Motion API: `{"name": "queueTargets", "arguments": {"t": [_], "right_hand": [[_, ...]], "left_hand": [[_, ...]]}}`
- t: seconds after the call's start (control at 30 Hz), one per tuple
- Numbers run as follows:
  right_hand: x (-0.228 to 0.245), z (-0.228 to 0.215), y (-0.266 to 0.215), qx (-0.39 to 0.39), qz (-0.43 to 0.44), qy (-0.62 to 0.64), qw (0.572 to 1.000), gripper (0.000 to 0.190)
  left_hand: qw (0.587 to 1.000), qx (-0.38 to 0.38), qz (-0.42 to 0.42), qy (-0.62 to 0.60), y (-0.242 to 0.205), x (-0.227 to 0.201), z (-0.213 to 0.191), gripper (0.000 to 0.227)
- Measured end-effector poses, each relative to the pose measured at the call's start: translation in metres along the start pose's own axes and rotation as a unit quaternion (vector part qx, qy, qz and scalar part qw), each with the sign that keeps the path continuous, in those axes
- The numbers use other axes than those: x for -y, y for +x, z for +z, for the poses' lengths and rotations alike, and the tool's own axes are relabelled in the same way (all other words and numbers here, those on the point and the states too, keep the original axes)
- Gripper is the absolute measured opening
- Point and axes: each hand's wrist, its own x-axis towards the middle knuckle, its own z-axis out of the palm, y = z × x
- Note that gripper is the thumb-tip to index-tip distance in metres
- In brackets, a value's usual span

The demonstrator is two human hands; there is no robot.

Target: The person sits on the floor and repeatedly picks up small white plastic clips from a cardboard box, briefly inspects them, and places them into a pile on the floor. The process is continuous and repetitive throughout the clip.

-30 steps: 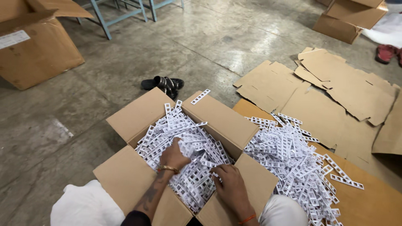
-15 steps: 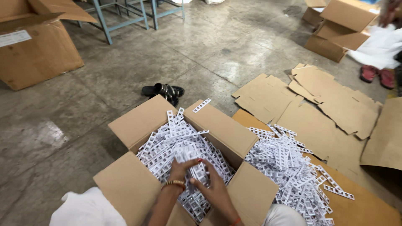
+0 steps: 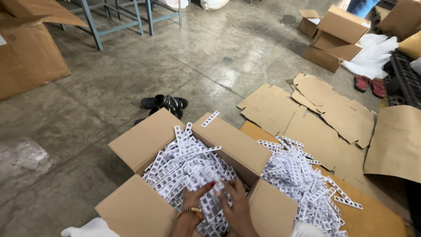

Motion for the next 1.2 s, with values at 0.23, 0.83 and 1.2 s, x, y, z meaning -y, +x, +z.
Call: {"name": "queueTargets", "arguments": {"t": [0.23,0.83,1.2], "right_hand": [[-0.028,-0.005,0.001,0.064,0.242,0.268,0.93,0.031],[-0.024,-0.02,0.002,0.099,0.262,0.375,0.884,0.019],[-0.032,-0.022,0.006,0.024,0.307,0.325,0.894,0.027]], "left_hand": [[0.998,0.031,-0.005,0.051,-0.011,-0.005,0.001,0.075],[0.988,0.105,0.017,0.116,0.001,0.01,-0.013,0.054],[1.0,0.005,0.003,0.028,-0.011,-0.01,-0.002,0.068]]}}
